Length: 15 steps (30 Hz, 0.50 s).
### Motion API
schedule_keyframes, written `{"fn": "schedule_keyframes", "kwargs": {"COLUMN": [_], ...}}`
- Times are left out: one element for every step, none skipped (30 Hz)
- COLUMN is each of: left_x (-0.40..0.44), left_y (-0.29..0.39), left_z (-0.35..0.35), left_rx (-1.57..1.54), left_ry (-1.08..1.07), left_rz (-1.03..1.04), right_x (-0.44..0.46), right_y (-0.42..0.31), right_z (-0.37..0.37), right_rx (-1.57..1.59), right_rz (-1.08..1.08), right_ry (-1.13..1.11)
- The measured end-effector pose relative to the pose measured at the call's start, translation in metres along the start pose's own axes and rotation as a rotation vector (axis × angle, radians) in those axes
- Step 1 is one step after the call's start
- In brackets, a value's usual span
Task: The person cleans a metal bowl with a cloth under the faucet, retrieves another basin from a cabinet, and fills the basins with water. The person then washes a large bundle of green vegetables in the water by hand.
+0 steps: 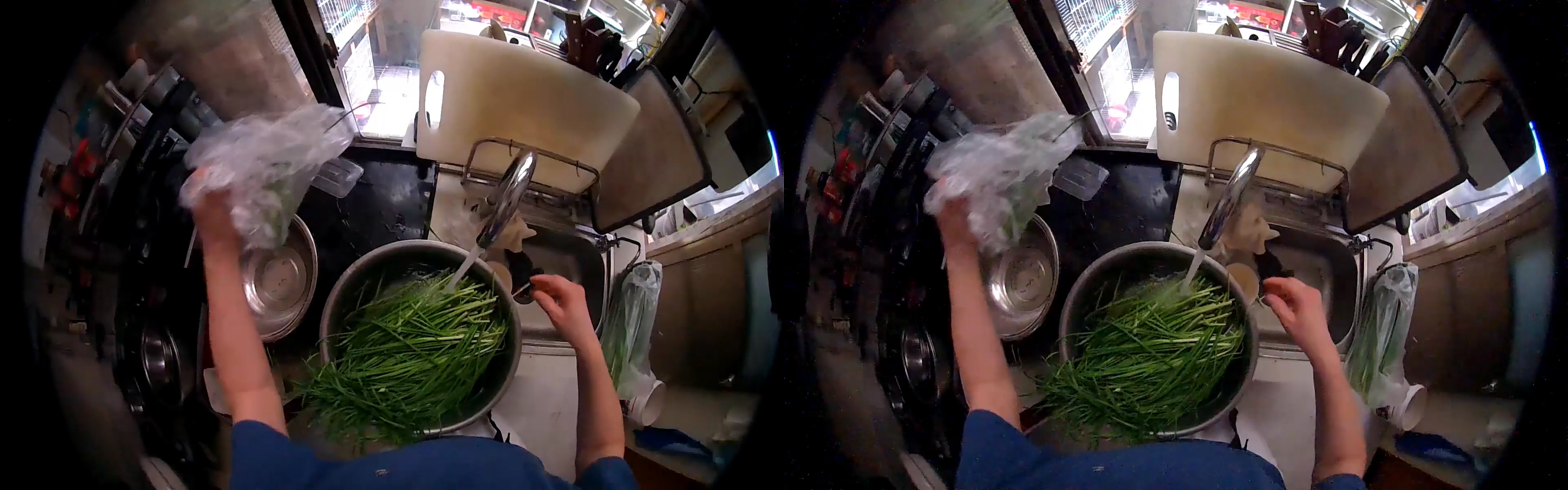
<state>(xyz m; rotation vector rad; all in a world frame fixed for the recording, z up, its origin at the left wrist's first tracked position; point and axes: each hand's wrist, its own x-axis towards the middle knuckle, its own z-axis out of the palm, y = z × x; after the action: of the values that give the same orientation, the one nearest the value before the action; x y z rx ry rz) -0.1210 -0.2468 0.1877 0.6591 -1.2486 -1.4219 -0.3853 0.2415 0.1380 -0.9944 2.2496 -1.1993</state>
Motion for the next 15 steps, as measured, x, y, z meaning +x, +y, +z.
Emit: {"fn": "schedule_keyframes", "kwargs": {"left_x": [0.006, -0.006, -0.017, -0.018, -0.019, 0.001, -0.003, -0.006, -0.023, -0.038, -0.055, -0.076, -0.087, -0.098, -0.106], "left_y": [-0.002, 0.006, 0.020, 0.022, 0.024, 0.010, 0.012, 0.014, 0.028, 0.041, 0.049, 0.056, 0.068, 0.080, 0.092], "left_z": [-0.027, -0.039, -0.045, -0.066, -0.086, -0.141, -0.161, -0.179, -0.175, -0.164, -0.142, -0.115, -0.108, -0.102, -0.102], "left_rx": [0.111, 0.043, 0.286, 0.439, 0.592, 0.656, 0.613, 0.568, 0.413, 0.257, 0.380, 0.501, 0.673, 0.841, 1.059], "left_ry": [0.030, 0.039, -0.031, -0.045, -0.061, -0.019, 0.023, 0.068, 0.100, 0.130, 0.123, 0.115, 0.077, 0.054, 0.001], "left_rz": [0.015, 0.030, 0.111, 0.101, 0.094, -0.005, -0.064, -0.120, -0.139, -0.159, 0.009, 0.179, 0.272, 0.374, 0.403], "right_x": [0.007, 0.016, 0.027, 0.038, 0.047, 0.056, 0.065, 0.071, 0.073, 0.075, 0.077, 0.077, 0.074, 0.072, 0.069], "right_y": [0.011, 0.017, 0.019, 0.019, 0.016, 0.012, 0.007, -0.001, -0.010, -0.014, -0.005, 0.000, 0.004, 0.009, 0.015], "right_z": [0.008, 0.014, 0.022, 0.027, 0.031, 0.036, 0.041, 0.043, 0.042, 0.038, 0.037, 0.035, 0.032, 0.029, 0.024], "right_rx": [0.129, 0.138, 0.147, 0.156, 0.124, 0.094, 0.065, 0.110, 0.152, 0.193, 0.129, 0.131, 0.133, 0.131, 0.081], "right_rz": [0.023, 0.026, 0.028, 0.027, -0.013, -0.055, -0.097, -0.082, -0.060, -0.038, -0.029, -0.023, -0.013, -0.005, 0.018], "right_ry": [-0.008, -0.037, -0.065, -0.095, -0.089, -0.085, -0.081, -0.071, -0.054, -0.032, -0.028, -0.021, -0.014, -0.002, 0.001]}}
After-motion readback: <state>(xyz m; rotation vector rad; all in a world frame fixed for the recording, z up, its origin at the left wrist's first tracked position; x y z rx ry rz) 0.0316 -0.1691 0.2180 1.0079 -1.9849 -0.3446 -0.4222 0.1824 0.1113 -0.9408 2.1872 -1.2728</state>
